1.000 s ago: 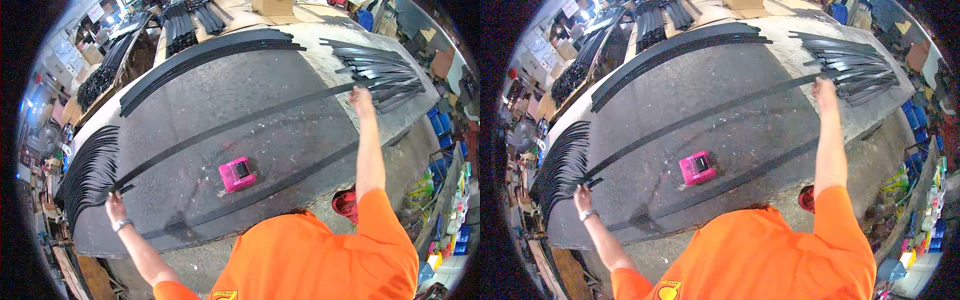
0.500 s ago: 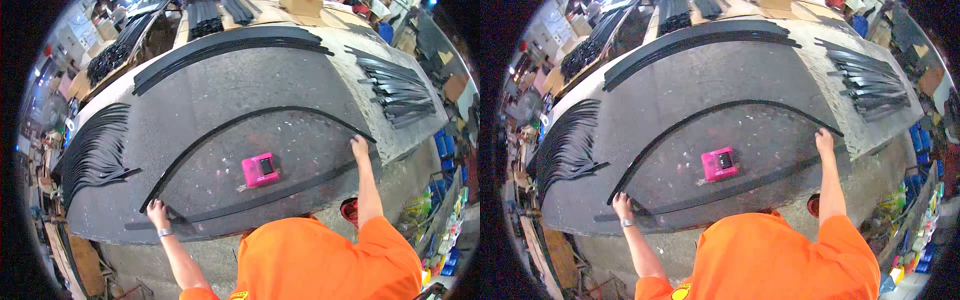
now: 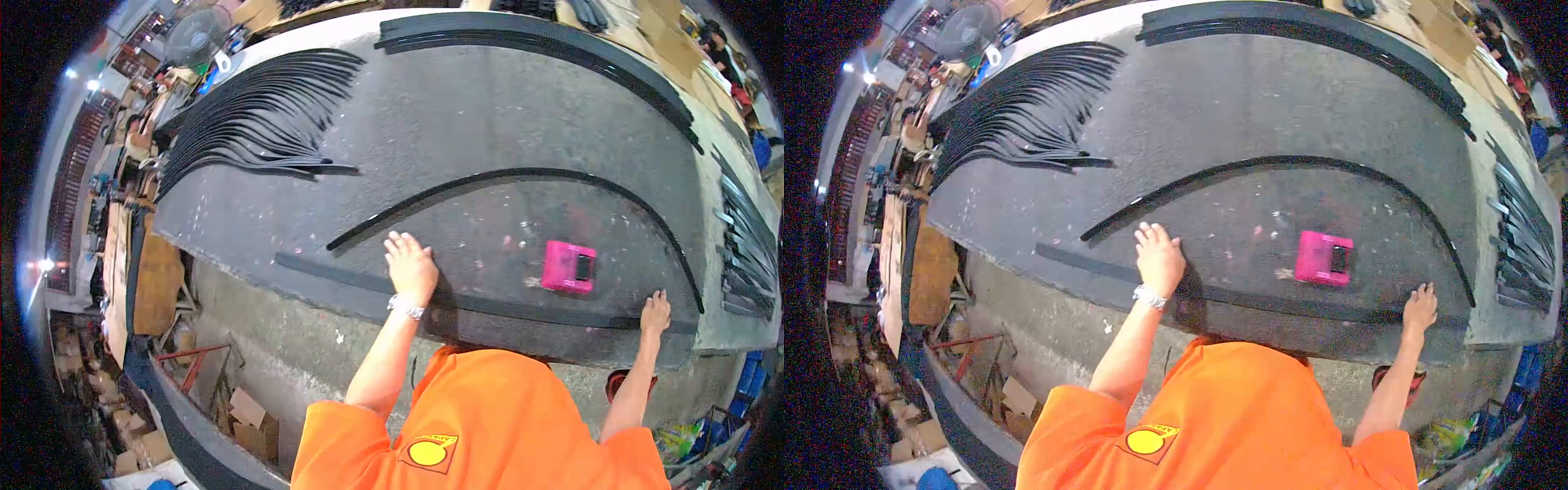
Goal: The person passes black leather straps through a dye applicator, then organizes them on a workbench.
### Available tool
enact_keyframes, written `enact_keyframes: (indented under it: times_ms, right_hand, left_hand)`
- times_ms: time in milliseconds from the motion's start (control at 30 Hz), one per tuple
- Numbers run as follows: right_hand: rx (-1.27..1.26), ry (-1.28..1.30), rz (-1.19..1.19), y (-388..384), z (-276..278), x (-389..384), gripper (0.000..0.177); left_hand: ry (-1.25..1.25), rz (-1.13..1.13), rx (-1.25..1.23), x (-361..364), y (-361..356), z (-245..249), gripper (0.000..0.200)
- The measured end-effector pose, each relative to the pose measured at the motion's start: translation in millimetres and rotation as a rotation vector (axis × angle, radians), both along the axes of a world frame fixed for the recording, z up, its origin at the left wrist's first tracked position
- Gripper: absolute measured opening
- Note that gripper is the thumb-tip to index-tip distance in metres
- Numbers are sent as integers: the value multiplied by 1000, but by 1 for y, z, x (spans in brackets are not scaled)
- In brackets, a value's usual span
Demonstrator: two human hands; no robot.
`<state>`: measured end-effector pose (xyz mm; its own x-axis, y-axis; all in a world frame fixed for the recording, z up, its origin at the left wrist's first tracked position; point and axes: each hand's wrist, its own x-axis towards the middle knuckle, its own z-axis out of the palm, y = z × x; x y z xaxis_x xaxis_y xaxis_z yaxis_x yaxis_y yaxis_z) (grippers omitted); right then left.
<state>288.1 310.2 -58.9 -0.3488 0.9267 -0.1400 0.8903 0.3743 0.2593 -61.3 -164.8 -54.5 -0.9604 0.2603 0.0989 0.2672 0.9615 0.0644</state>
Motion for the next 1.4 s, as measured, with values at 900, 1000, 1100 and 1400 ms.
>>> enact_keyframes:
  times_ms: [900, 1000, 1100, 1400]
  right_hand:
    - [297, 424, 183, 40, 69, -25, 45]
    - [318, 400, 144, 60, 70, -16, 59]
    - [289, 429, 150, 59, 55, -23, 69]
    - [308, 513, 68, 59, 23, -70, 76]
  left_hand:
    - [-288, -318, -244, -111, 46, 71, 72]
    - [-336, -279, -282, -116, 46, 68, 70]
    - [-337, -234, -278, -122, 48, 61, 65]
    - [-299, -265, -225, -148, 17, 19, 71]
